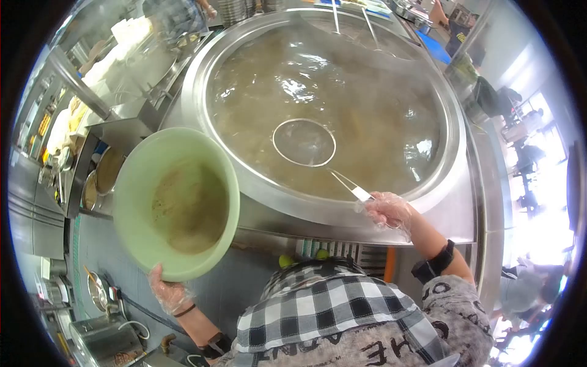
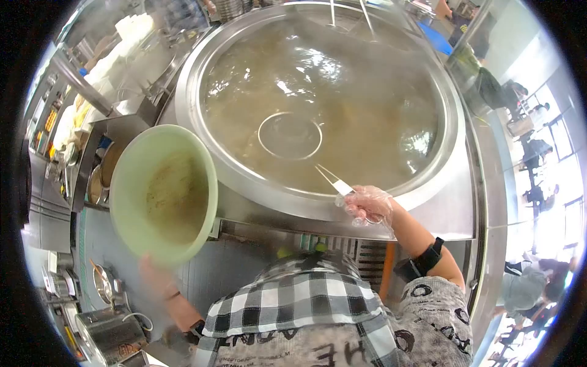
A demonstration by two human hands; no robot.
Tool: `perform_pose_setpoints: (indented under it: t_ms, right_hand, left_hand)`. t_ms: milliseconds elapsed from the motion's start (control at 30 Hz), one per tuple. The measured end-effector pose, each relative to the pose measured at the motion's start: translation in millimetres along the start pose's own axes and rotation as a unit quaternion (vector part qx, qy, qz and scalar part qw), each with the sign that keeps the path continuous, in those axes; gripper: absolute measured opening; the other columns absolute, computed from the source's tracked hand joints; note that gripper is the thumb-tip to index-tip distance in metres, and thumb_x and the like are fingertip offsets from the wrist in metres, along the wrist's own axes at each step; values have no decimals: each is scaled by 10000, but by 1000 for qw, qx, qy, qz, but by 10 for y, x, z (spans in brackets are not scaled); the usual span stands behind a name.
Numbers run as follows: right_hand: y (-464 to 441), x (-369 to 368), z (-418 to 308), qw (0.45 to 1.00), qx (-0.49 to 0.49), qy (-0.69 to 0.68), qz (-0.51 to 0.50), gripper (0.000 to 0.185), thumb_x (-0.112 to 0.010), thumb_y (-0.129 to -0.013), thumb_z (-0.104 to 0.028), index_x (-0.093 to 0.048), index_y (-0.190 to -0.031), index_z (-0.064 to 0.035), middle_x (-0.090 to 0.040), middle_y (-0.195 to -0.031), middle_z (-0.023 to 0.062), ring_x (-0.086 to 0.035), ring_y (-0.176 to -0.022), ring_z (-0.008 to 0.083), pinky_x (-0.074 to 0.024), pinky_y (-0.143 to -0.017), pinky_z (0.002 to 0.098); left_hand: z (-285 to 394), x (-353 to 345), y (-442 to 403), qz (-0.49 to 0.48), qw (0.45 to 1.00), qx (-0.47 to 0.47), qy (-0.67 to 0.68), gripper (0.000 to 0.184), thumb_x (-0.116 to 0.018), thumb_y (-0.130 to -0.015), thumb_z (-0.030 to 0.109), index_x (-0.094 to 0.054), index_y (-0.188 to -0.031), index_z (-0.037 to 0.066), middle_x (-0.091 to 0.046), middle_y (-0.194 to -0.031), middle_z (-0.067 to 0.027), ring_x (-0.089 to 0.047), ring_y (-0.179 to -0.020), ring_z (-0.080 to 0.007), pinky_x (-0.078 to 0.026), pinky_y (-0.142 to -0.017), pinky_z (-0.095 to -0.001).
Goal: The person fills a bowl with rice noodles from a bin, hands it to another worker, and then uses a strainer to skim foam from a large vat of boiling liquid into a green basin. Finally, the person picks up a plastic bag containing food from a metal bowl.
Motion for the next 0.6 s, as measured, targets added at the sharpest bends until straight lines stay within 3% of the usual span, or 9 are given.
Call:
perform_pose_setpoints:
  t_ms: [100,200,233,300,333,400,433,500,600]
  right_hand:
    - [217,284,-43,997,2,23,70,137,-524,-815,-85,-475,-900,11,-458,-561,3,-420,-390,61,-372,-317,195]
    - [571,860,-52,962,57,140,230,149,-539,-787,-71,-469,-891,11,-461,-532,17,-435,-382,88,-378,-317,216]
    - [731,917,-129,938,33,187,291,148,-536,-775,-61,-469,-886,11,-460,-521,22,-442,-381,97,-384,-319,224]
    - [1076,819,-305,855,-49,347,381,154,-503,-747,-23,-463,-892,12,-462,-511,24,-440,-377,100,-395,-332,240]
    - [1137,827,-317,855,-48,348,382,154,-503,-747,-23,-463,-892,12,-462,-511,24,-440,-377,100,-395,-332,240]
    - [1273,892,-212,870,-124,341,333,164,-476,-723,1,-455,-886,13,-457,-506,31,-428,-372,105,-394,-342,251]
    - [1291,880,-167,870,-124,342,332,164,-476,-723,1,-455,-886,13,-457,-506,31,-428,-372,105,-394,-342,251]
    - [1243,795,8,950,-114,158,245,147,-505,-734,14,-448,-870,19,-457,-512,42,-421,-374,106,-372,-335,246]
    - [1061,798,204,985,-52,-13,165,156,-544,-782,-32,-440,-894,-2,-453,-524,41,-413,-388,108,-333,-325,238]
  left_hand:
    - [21,-46,20,3,999,-47,-2,255,-550,-721,147,-514,-923,-4,-511,-933,-123,-512,-901,-213,-464,-757,-317]
    - [113,-75,131,-56,910,-287,-293,234,-544,-728,87,-506,-946,12,-496,-955,-125,-510,-901,-221,-468,-755,-324]
    - [18,55,-39,-18,981,-154,-114,264,-574,-712,113,-526,-952,16,-527,-954,-146,-522,-906,-268,-446,-774,-344]
    - [-77,98,-90,21,997,-12,73,295,-605,-696,139,-545,-959,19,-558,-954,-167,-533,-911,-314,-424,-794,-364]
    - [44,22,10,-9,972,-207,-114,299,-608,-690,138,-549,-956,14,-560,-952,-172,-533,-909,-319,-425,-793,-367]
    - [150,-160,216,-36,874,-386,-294,304,-611,-685,137,-552,-953,9,-561,-950,-178,-534,-906,-324,-425,-792,-369]
    - [167,-250,226,-53,896,-356,-261,304,-608,-681,128,-555,-953,3,-562,-956,-176,-534,-912,-319,-422,-800,-365]
    - [219,-417,284,-62,915,-325,-230,305,-606,-677,120,-558,-953,-2,-563,-963,-174,-534,-918,-314,-419,-808,-361]
    - [258,-702,288,-70,868,-339,-355,291,-594,-674,93,-562,-947,-3,-561,-976,-164,-532,-930,-303,-415,-825,-353]
Point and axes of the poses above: each hand's wrist, its own y-axis away from the middle knuckle, its own x-axis out of the back of the hand, z = x × y, the point moved 3 cm from there along -y, towards the middle knuckle
